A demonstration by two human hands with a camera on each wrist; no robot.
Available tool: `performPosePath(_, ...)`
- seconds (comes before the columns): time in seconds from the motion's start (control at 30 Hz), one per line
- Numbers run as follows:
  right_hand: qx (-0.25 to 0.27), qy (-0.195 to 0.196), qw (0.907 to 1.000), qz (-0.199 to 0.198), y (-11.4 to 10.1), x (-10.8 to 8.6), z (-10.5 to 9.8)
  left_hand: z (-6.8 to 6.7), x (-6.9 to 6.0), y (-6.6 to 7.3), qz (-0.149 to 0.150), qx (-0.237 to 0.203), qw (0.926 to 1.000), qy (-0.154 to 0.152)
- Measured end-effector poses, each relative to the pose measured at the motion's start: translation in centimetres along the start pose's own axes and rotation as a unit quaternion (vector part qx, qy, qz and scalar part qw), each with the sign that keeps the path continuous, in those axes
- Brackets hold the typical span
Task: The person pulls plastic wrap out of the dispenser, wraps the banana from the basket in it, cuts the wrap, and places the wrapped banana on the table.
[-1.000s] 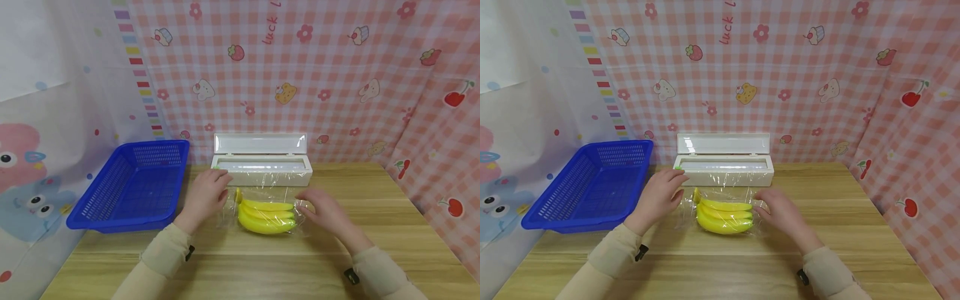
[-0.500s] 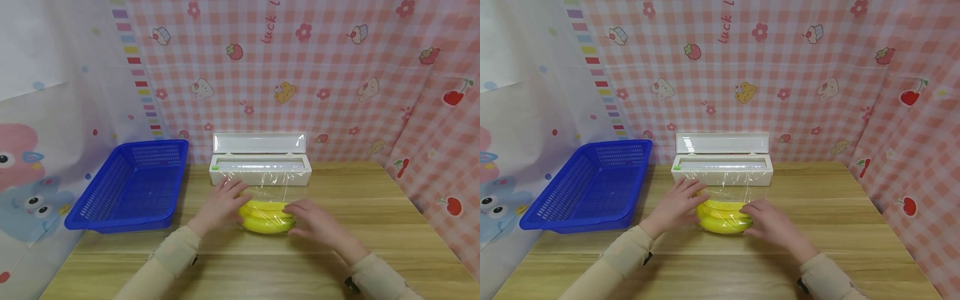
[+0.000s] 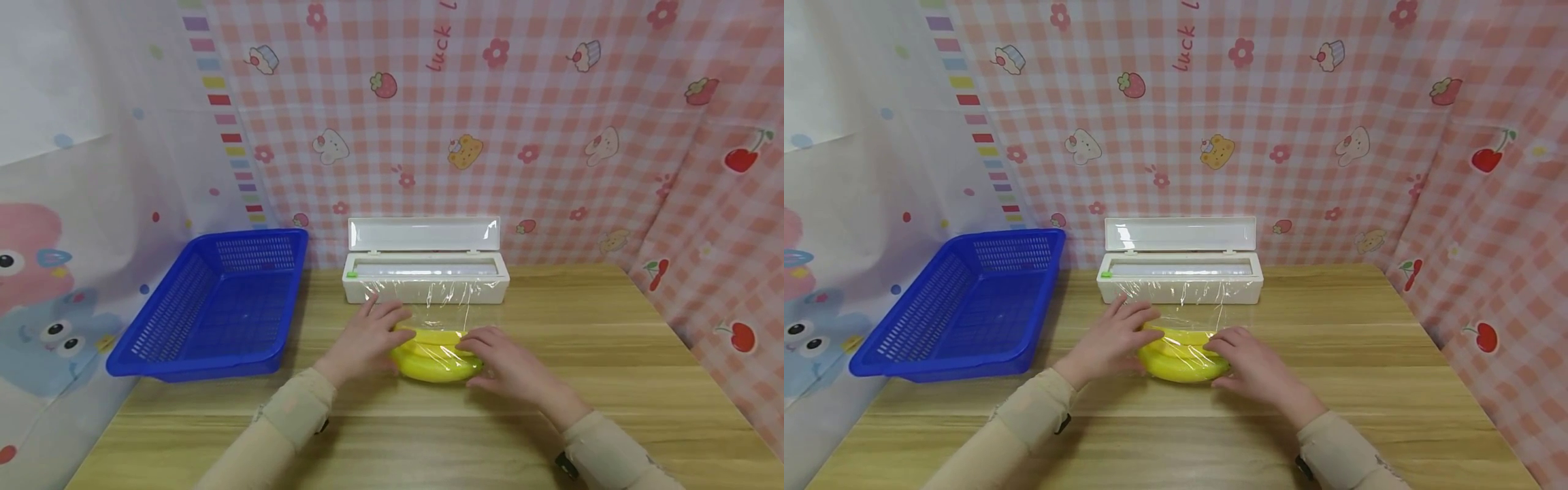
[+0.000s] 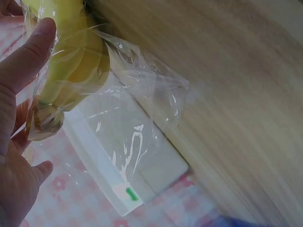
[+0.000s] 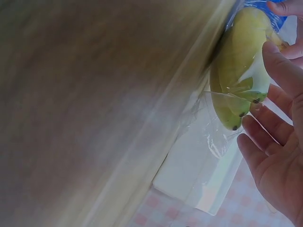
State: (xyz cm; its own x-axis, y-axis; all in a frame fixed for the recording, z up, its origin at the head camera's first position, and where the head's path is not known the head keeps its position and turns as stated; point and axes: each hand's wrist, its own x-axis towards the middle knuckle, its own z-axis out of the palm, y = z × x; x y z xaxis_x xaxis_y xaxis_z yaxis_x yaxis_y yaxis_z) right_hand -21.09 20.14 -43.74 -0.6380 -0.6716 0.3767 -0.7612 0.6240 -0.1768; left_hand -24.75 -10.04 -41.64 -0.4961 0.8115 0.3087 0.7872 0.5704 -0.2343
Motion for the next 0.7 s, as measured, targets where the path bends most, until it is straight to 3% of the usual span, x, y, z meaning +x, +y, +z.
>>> performPosePath(0.2, -0.006, -0.002, 1.0000, -0.003, 0.15, 0.09, 0.20, 0.22, 0.00, 0.19, 0.012, 0.017, 0.9997, 0.014)
performPosePath(0.7, -0.001, -0.008, 1.0000, 0.005, 0.39, 0.24, 0.48, 0.49, 0.23, 0.83, 0.035, 0.115, 0.9927, 0.002)
